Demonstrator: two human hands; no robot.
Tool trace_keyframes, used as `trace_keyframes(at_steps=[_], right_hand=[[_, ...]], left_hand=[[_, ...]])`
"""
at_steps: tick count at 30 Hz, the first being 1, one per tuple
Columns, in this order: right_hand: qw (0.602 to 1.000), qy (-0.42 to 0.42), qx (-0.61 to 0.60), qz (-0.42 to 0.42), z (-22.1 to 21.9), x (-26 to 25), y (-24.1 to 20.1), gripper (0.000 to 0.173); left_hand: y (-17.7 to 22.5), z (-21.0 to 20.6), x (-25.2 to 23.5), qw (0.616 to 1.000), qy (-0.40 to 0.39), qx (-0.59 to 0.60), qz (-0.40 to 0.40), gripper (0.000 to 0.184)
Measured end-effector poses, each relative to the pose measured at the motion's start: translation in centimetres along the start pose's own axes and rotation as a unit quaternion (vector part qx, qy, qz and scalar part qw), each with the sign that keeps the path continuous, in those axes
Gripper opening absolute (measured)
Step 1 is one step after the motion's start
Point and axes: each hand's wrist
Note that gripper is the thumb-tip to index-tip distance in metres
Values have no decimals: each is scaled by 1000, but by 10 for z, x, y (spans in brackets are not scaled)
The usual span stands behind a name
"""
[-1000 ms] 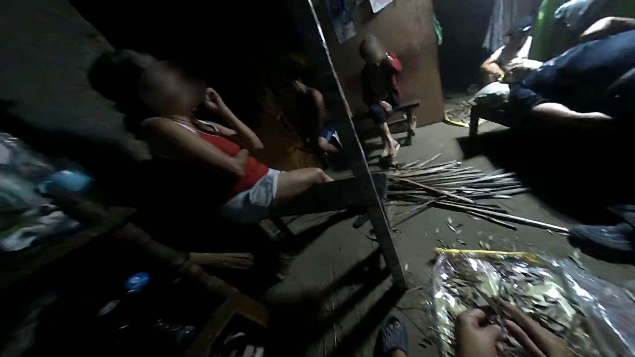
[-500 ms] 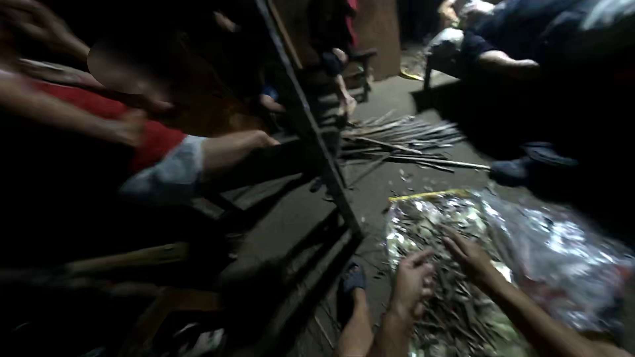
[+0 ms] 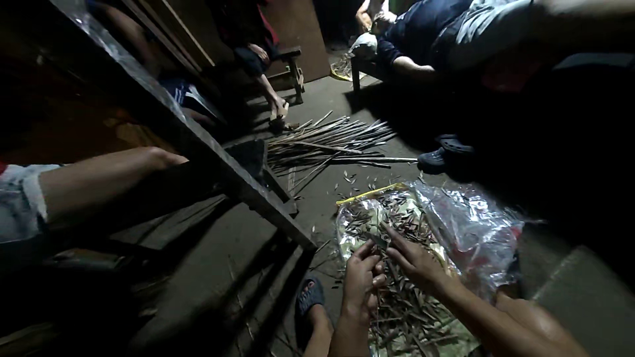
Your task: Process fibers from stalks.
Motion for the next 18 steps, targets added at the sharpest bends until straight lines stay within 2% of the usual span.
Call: trace_keyframes(at_steps=[6,9,13,18], right_hand=[[998,44,33,6,9,2,7,52],[997,62,33,-11,25,-6,17,53],[996,44,40,-62,37,-9,12,53],[988,107,57,-95,54,-22,22,50]], left_hand=[[0,-18,-4,1000,-27,5,8,18],[-4,-21,-7,998,-59,-21,3,30],[-6,-24,-11,997,-67,-32,3,34],[-7,-24,-7,992,-101,-74,15,37]])
Point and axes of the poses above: each hand's wrist, its own x-axis away from the middle knuckle, its own z-axis out of the back of the hand, y = z × x, and after that the axes turned 4 degrees about -x, right-handed
